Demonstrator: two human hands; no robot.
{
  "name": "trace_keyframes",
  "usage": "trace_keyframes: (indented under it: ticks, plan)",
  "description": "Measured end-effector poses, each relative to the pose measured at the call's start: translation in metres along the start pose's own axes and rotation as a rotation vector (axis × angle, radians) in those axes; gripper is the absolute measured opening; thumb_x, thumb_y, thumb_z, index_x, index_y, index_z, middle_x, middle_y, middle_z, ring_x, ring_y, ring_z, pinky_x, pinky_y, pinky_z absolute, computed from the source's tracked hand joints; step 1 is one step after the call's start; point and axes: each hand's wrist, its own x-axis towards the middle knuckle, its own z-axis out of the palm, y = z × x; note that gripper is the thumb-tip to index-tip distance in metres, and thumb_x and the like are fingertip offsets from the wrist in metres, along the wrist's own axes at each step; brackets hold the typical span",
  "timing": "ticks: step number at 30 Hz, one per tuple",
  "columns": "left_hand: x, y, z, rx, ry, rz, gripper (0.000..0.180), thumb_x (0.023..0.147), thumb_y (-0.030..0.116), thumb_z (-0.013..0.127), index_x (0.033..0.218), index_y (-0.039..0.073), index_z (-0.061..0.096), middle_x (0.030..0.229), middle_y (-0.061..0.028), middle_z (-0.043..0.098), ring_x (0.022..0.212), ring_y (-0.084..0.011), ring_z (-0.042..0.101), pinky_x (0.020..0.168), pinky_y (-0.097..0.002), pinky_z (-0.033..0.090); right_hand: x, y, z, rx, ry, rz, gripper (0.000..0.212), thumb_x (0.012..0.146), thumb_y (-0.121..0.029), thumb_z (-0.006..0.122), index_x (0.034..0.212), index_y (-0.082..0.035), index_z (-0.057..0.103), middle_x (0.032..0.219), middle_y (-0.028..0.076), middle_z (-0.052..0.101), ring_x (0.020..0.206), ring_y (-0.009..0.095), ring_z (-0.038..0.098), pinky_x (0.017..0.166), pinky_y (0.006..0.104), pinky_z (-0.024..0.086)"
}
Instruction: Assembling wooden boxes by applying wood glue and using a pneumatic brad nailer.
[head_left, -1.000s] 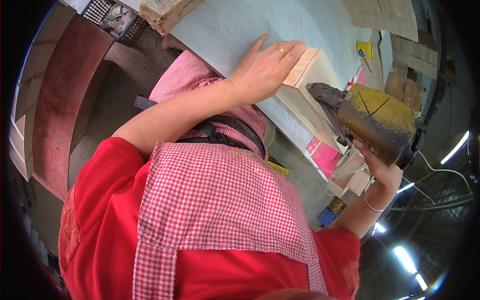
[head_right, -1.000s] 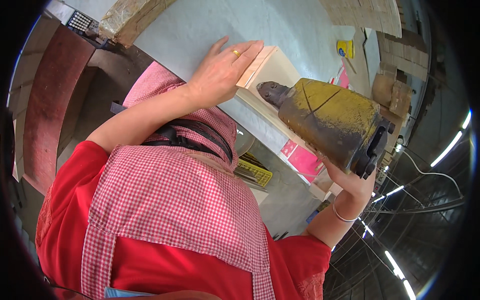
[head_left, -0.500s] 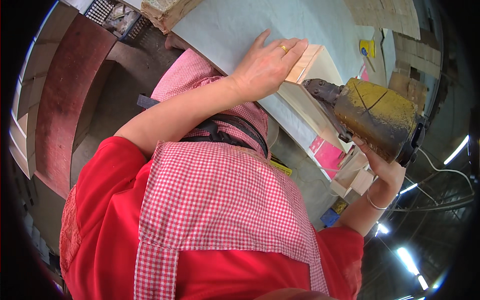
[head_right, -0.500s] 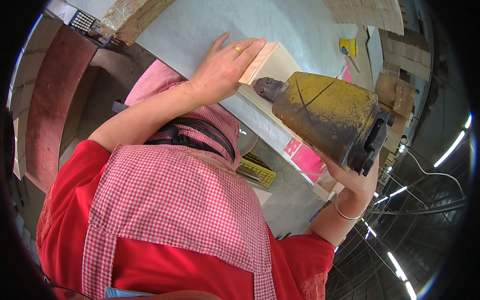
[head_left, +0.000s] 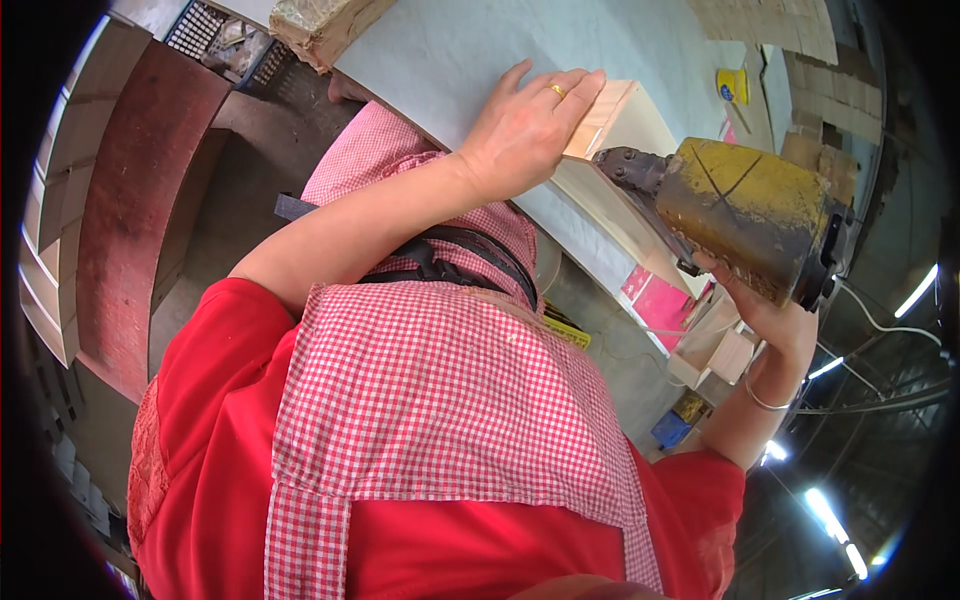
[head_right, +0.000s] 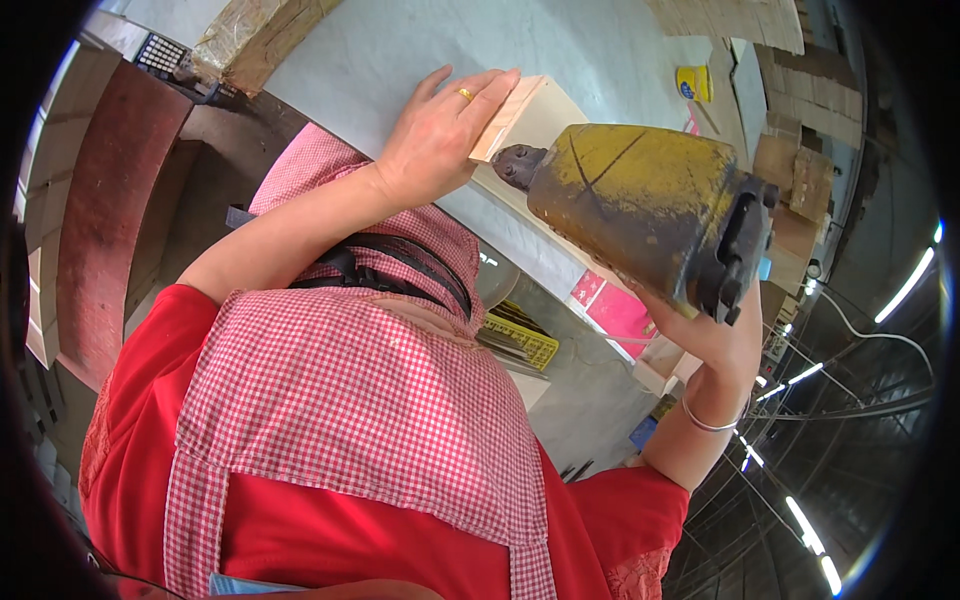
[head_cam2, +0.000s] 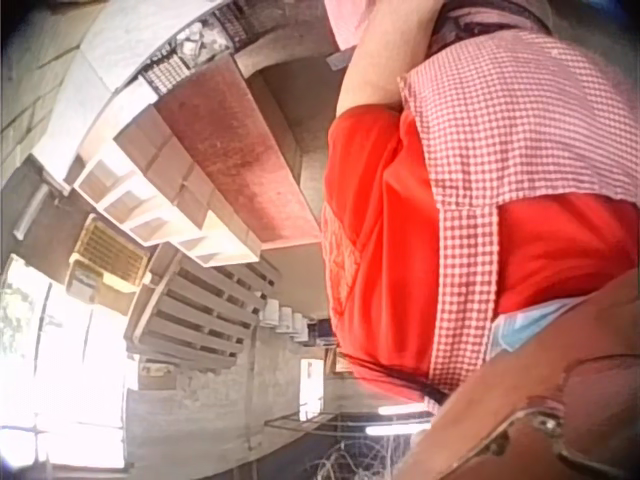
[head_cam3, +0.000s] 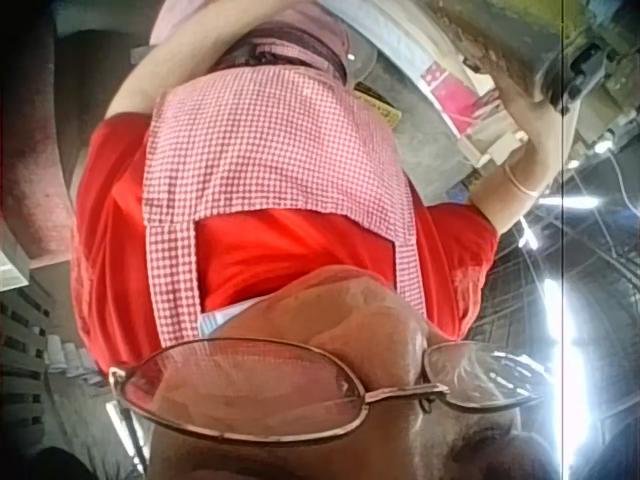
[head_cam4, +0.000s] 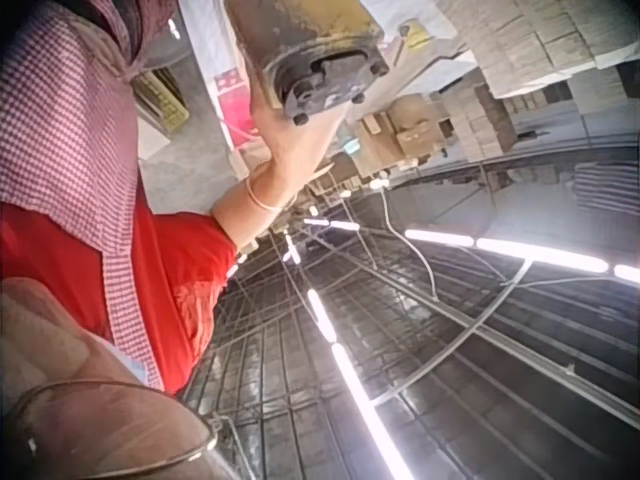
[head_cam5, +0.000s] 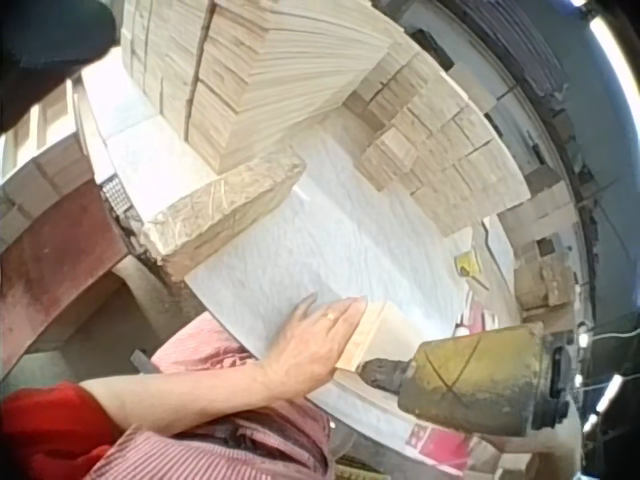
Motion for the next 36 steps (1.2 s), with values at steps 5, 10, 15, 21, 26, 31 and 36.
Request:
trace_keyframes:
  ticks: [5, 10, 15, 21, 26, 31, 36]
  plan:
    - [0.003, -0.004, -0.004, -0.075, -0.027, 0.028, 0.071, 0.077, 0.006, 0.068, 0.142, 0.004, 0.04, 0.132, -0.0146, 0.054, 0.118, -0.0338, 0.055, 0.101, -0.0471, 0.045, -0.003, -0.014, 0.016, 0.166, 0.247, -0.14, 0.037, 0.077, -0.008, 0.084, 0.107, 0.003, 0.066, 0.098, 0.008, 0.07, 0.086, 0.016, 0.066, 0.074, 0.0295, 0.054]
    - [0.016, -0.004, -0.024, -0.159, -0.167, -0.147, 0.063, 0.078, 0.003, 0.063, 0.138, 0.003, 0.044, 0.124, -0.0218, 0.058, 0.111, -0.0405, 0.058, 0.092, -0.0469, 0.049, -0.037, 0.022, 0.017, 0.282, 0.686, -0.011, 0.035, 0.08, -0.011, 0.082, 0.107, 0.004, 0.065, 0.092, 0.006, 0.068, 0.077, 0.015, 0.062, 0.065, 0.0279, 0.051]
    - [0.071, -0.02, -0.077, 0.011, -0.565, -0.367, 0.042, 0.084, 0.015, 0.056, 0.122, -0.002, 0.053, 0.105, -0.0301, 0.064, 0.098, -0.0447, 0.062, 0.086, -0.0472, 0.05, -0.086, 0.098, 0.031, 0.116, 0.834, 0.451, 0.041, 0.086, -0.023, 0.076, 0.112, 0.004, 0.06, 0.086, 0.006, 0.065, 0.072, 0.018, 0.06, 0.063, 0.0324, 0.049]
    - [0.094, -0.039, -0.092, 0.143, -0.704, -0.399, 0.038, 0.086, 0.026, 0.056, 0.107, -0.005, 0.062, 0.095, -0.0262, 0.067, 0.089, -0.0388, 0.067, 0.08, -0.0441, 0.051, -0.097, 0.189, 0.156, -0.31, 0.705, 0.62, 0.051, 0.085, -0.013, 0.063, 0.133, -0.003, 0.048, 0.104, 0.028, 0.064, 0.094, 0.041, 0.065, 0.077, 0.0486, 0.052]
    - [0.107, -0.028, -0.09, 0.066, -0.699, -0.465, 0.045, 0.085, 0.03, 0.055, 0.105, -0.01, 0.063, 0.09, -0.0266, 0.068, 0.087, -0.0374, 0.069, 0.079, -0.0448, 0.052, -0.079, 0.206, 0.22, -0.179, 0.627, 0.829, 0.064, 0.084, -0.01, 0.064, 0.143, -0.003, 0.04, 0.11, 0.029, 0.062, 0.099, 0.045, 0.062, 0.089, 0.0521, 0.049]
    - [0.118, -0.046, -0.08, 0.139, -0.732, -0.584, 0.052, 0.086, 0.034, 0.056, 0.107, -0.013, 0.062, 0.093, -0.0262, 0.069, 0.089, -0.0358, 0.069, 0.079, -0.0419, 0.052, -0.068, 0.189, 0.231, -0.14, 0.57, 0.915, 0.067, 0.084, -0.01, 0.066, 0.144, -0.003, 0.037, 0.111, 0.026, 0.061, 0.101, 0.045, 0.06, 0.092, 0.0505, 0.047]
    - [0.12, -0.046, -0.079, 0.15, -0.754, -0.593, 0.063, 0.09, 0.046, 0.055, 0.113, -0.013, 0.061, 0.103, -0.0282, 0.067, 0.092, -0.0338, 0.067, 0.081, -0.0383, 0.051, -0.075, 0.196, 0.249, -0.317, 0.823, 0.675, 0.051, 0.09, -0.017, 0.065, 0.136, -0.002, 0.05, 0.111, 0.022, 0.062, 0.101, 0.039, 0.061, 0.089, 0.0436, 0.048]
